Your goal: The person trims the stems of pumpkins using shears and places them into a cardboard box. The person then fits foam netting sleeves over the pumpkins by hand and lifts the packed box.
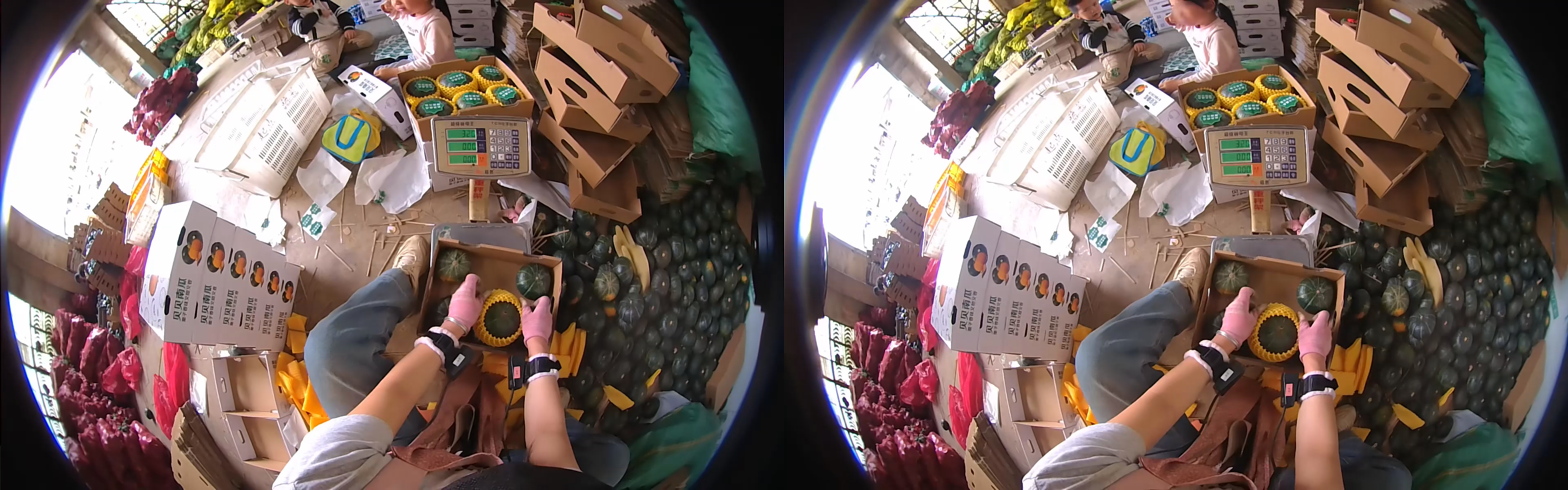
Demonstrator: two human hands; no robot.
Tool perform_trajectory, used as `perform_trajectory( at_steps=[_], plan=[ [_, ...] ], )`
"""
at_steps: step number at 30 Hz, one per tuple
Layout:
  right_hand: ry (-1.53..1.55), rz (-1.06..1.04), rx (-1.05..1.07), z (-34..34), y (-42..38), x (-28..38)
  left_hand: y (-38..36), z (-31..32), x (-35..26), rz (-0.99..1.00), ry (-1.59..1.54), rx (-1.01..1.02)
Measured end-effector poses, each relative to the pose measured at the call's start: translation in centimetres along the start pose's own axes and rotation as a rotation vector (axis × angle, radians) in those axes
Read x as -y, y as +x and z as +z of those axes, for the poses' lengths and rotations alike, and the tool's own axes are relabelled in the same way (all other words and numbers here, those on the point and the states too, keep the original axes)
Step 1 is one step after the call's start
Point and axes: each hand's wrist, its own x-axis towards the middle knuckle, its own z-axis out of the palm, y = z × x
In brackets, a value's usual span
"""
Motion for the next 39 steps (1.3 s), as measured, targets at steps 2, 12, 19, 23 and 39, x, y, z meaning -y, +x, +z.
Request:
perform_trajectory(
  at_steps=[2,12,19,23,39],
  plan=[
    [0.145,-0.011,-0.059,1.1,-0.5,0.0,-0.1,0.3,-0.2,-0.056,-0.010,0.040],
    [-0.064,-0.363,-0.130,0.7,-7.1,0.3,-4.1,-2.9,-2.9,0.307,0.345,0.353],
    [-0.092,-0.109,0.280,-0.6,-4.3,1.1,-0.9,-2.6,-2.5,0.138,0.308,0.527],
    [0.095,0.029,0.507,-2.7,-2.5,2.2,1.1,-3.8,-3.9,0.067,0.313,0.700],
    [0.390,0.008,0.584,-0.5,-0.8,-1.2,2.1,-2.9,-0.4,0.041,0.045,0.842]
  ],
)
